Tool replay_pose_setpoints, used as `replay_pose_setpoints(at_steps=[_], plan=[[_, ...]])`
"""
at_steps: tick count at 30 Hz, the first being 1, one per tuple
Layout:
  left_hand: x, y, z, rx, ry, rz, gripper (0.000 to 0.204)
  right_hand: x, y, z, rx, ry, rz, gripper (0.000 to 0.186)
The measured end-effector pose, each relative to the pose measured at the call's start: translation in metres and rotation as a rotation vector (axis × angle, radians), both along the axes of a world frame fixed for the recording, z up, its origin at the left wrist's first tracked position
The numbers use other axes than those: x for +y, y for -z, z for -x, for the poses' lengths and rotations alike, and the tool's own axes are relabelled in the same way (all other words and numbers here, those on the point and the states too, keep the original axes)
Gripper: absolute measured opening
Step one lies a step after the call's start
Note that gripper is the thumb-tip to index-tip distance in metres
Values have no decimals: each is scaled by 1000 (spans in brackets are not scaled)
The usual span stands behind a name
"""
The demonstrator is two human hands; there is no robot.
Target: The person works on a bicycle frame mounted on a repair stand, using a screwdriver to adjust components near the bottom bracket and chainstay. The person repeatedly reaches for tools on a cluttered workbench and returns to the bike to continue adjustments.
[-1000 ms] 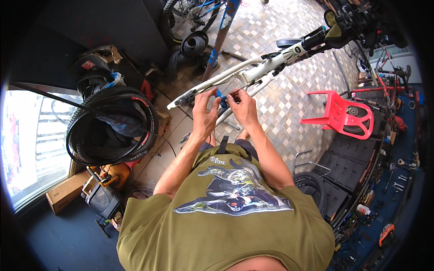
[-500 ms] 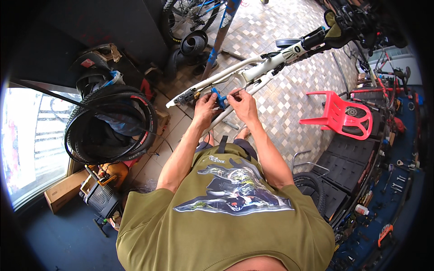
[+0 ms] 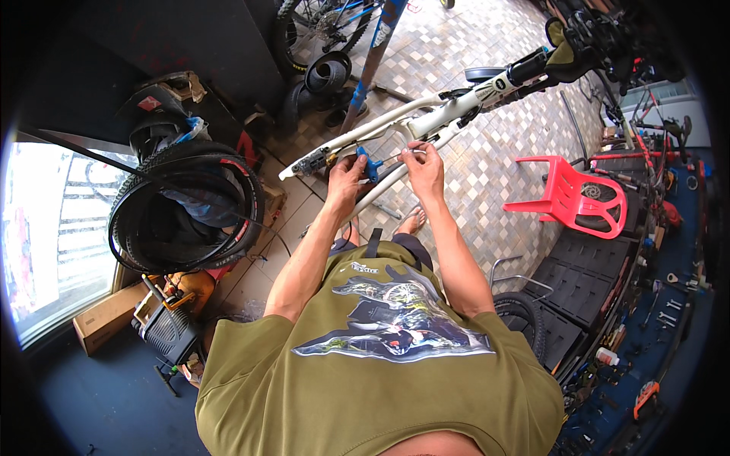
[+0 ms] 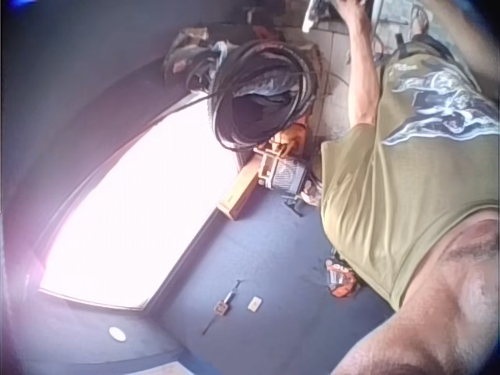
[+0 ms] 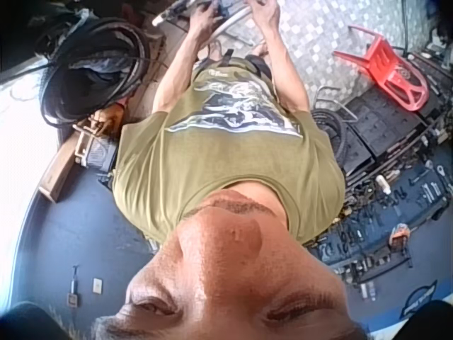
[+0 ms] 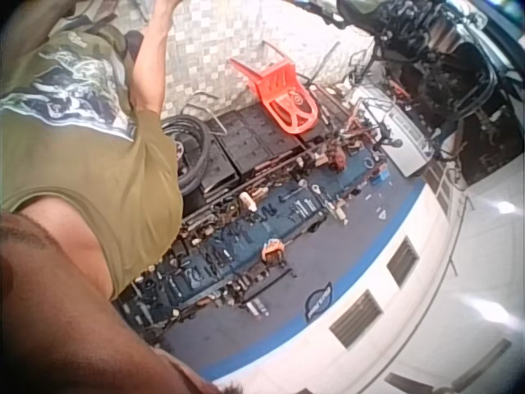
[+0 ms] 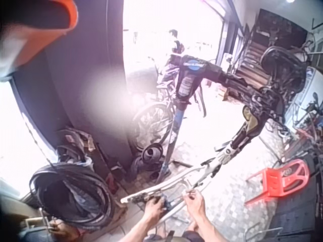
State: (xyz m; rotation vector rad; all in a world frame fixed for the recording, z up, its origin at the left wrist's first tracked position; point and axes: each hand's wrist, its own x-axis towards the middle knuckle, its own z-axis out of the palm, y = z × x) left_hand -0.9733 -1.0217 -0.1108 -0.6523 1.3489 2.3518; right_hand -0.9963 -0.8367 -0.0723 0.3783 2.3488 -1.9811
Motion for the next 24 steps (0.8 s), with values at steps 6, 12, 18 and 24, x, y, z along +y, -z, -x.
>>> replay_pose_setpoints(at_steps=[6, 12, 18, 24], plan=[[3, 0, -3, 20, -46, 37, 37, 5, 10, 0, 60, 34, -20, 28], [4, -1, -4, 43, -65, 50, 37, 9, 14, 0, 71, 57, -60, 31], [5, 2, -2, 57, -69, 51, 35, 17, 18, 5, 52, 57, -220, 26], [7, -3, -2, 55, -56, 94, 36, 21, 5, 8, 7, 64, -390, 25]])
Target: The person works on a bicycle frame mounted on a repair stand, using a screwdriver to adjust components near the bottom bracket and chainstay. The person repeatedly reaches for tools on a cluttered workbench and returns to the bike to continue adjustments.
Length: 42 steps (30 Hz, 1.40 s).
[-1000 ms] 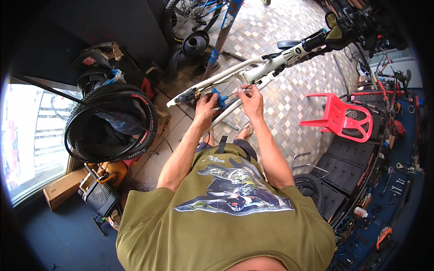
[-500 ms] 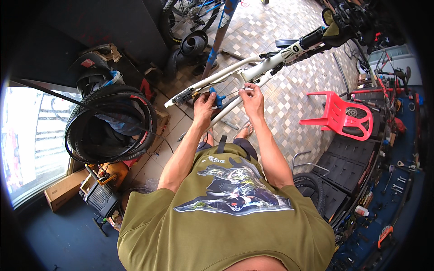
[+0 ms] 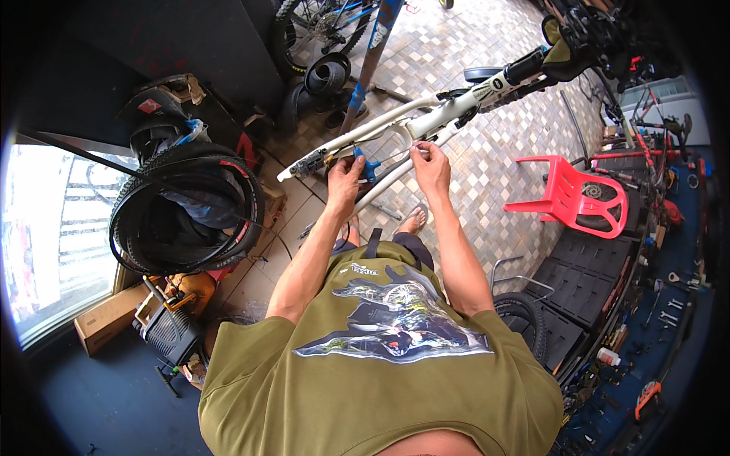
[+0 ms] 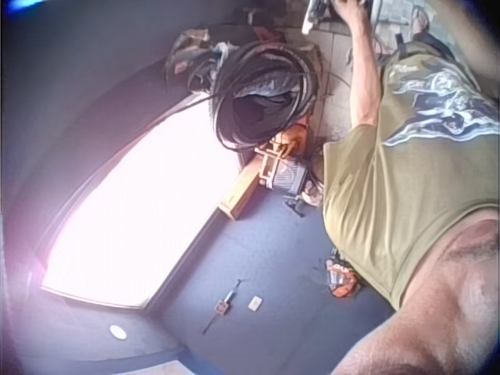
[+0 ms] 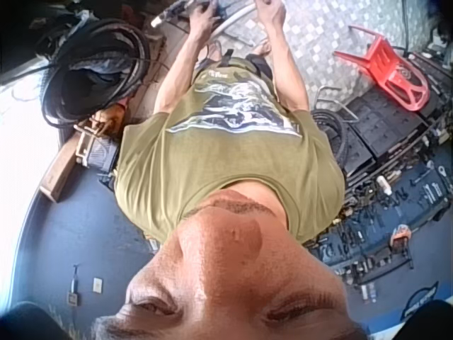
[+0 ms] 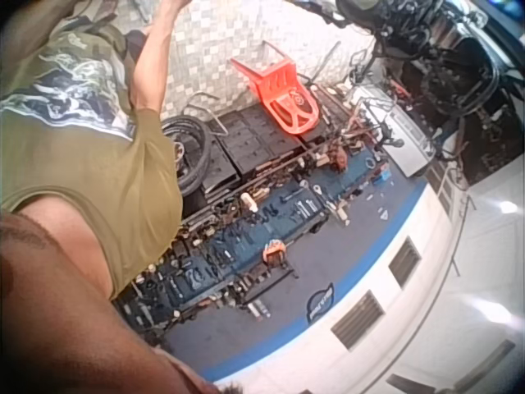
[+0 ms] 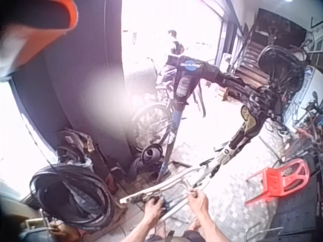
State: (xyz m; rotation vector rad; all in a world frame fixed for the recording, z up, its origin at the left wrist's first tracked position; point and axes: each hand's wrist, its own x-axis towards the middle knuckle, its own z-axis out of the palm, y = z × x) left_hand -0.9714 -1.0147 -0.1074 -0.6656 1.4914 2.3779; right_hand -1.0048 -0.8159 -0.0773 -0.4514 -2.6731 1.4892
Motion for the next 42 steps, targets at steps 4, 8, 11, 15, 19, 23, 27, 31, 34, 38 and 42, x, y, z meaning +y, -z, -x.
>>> replay_pose_setpoints(at_steps=[4, 8, 11, 15, 19, 23, 27, 31, 34, 38, 42], plan=[[-1, 1, 0, -4, 3, 4, 38, 0, -4, -1, 11, -17, 26, 23], [-1, 8, 0, -9, 7, -5, 38, 5, 1, -3, 9, -23, 114, 23], [-6, 18, -1, -21, -4, -50, 37, -5, -26, -11, 21, -88, 104, 20], [-4, 12, 1, -22, -23, -229, 37, -20, -65, -25, 157, -249, 40, 18], [-6, 15, 1, 5, -20, -275, 38, -24, -75, -26, 83, -278, 48, 17], [-7, 18, 2, 10, -3, -296, 40, -25, -75, -27, 134, -286, 25, 16], [-5, 18, 1, 13, -19, -376, 37, -45, -75, -37, 364, -440, -122, 14], [-23, 47, 1, 30, 64, -519, 37, -83, -79, -44, 534, -761, -347, 16], [-33, 47, -9, 211, 228, -140, 37, -107, -65, -41, 560, -822, -382, 16], [-44, 24, -28, 435, 430, 379, 38, -119, -42, -30, 559, -820, -427, 11], [-43, 17, -30, 331, 418, 473, 40, -118, -34, -21, 552, -865, -456, 12]])
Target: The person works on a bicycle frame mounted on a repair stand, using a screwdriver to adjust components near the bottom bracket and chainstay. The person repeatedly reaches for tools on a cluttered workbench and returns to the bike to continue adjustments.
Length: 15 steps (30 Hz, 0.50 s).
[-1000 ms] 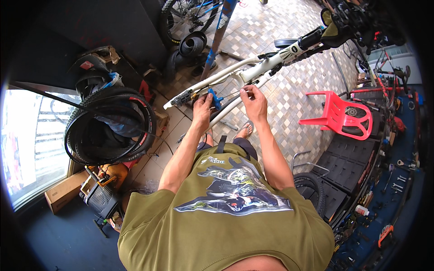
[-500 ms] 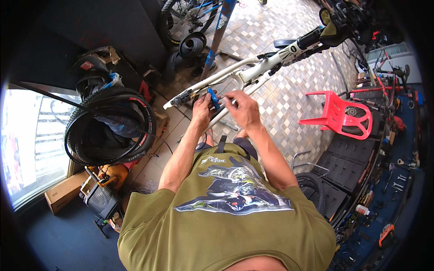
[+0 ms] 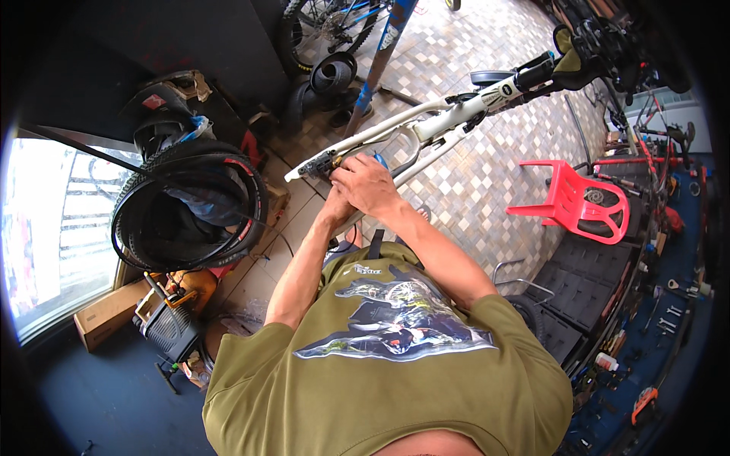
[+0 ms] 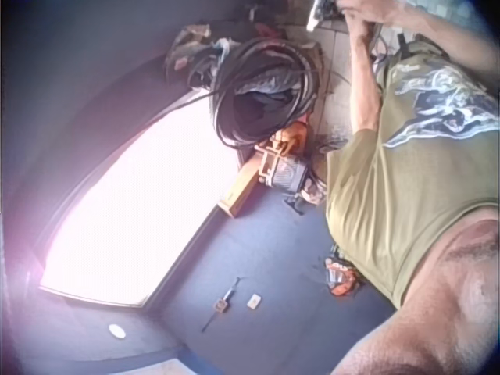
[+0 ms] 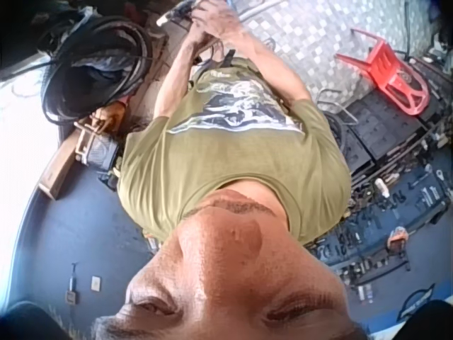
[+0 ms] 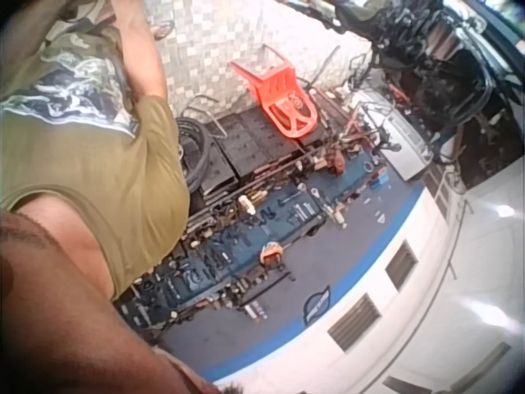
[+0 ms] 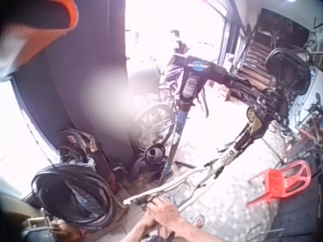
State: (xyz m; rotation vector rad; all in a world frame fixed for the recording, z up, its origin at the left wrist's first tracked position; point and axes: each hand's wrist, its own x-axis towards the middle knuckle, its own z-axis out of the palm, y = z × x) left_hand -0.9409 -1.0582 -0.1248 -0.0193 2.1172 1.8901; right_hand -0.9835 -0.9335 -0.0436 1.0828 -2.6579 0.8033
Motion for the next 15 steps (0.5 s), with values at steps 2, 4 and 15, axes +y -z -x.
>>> replay_pose_setpoints(at_steps=[2, 4, 15], plan=[[0, 2, -2, 67, 8, 39, 39, 7, -4, 0, -62, -42, -26, 17], [2, -3, -2, 224, 63, 85, 34, 16, -13, -2, -172, -34, 89, 22], [44, -38, 3, 13, -265, -300, 53, 76, -39, -15, -521, 322, 448, 17]])
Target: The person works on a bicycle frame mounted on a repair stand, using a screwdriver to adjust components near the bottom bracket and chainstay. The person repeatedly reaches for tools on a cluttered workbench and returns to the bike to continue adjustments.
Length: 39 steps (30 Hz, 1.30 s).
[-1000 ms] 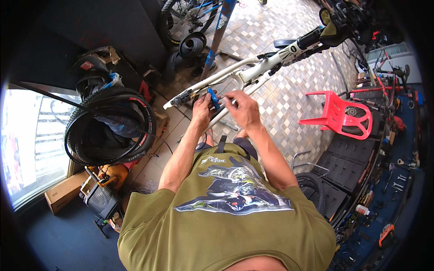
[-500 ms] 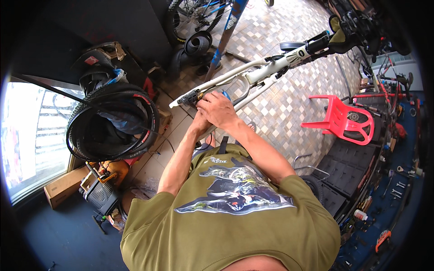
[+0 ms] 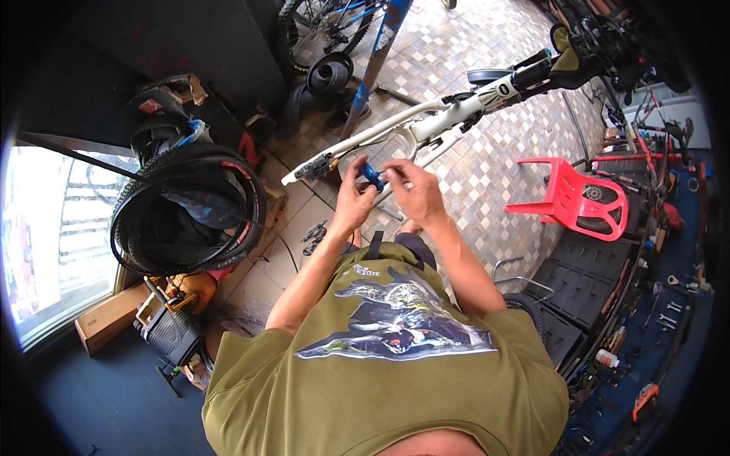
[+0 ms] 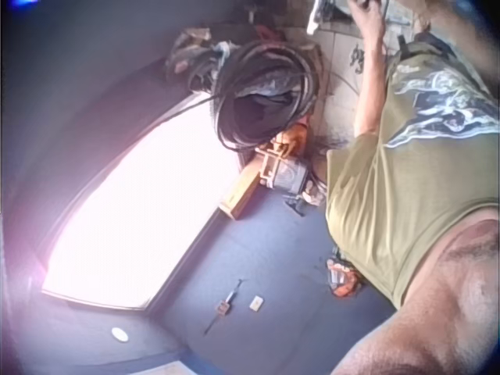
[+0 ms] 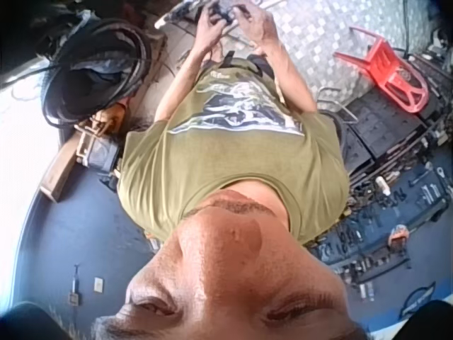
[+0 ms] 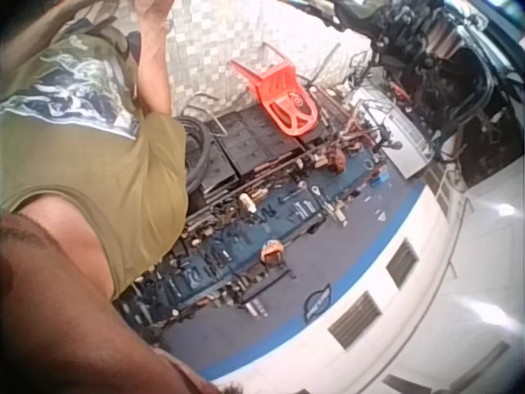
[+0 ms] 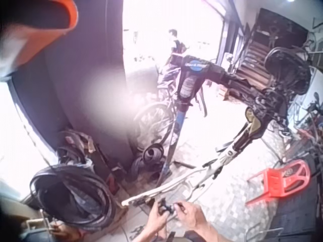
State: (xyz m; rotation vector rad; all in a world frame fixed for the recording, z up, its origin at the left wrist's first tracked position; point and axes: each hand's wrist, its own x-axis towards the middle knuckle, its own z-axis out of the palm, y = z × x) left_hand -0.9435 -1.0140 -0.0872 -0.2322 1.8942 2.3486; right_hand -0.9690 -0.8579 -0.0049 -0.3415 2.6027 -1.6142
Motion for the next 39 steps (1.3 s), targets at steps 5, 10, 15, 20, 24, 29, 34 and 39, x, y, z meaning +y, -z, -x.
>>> replay_pose_setpoints(at_steps=[5, 10, 15, 20, 24, 29, 34, 39], plan=[[2, -4, 15, -244, -101, -230, 46, 24, 33, 9, -176, 172, 328, 20], [0, 1, 29, -385, -107, -237, 43, 39, 59, 25, -355, 250, 524, 21], [-7, 13, 23, -365, -98, -243, 37, 45, 67, 25, -452, 254, 492, 21], [-6, 10, 21, -341, -129, -239, 35, 43, 64, 24, -476, 267, 460, 21], [-6, 15, 22, -333, -146, -217, 34, 40, 58, 26, -478, 269, 439, 21], [-3, 9, 20, -319, -164, -212, 32, 41, 65, 28, -453, 265, 488, 21], [-5, 15, 21, -299, -164, -209, 31, 38, 57, 29, -493, 290, 464, 21], [-6, 26, 23, -320, -125, -332, 31, 22, 33, 15, -171, 181, 130, 19]])
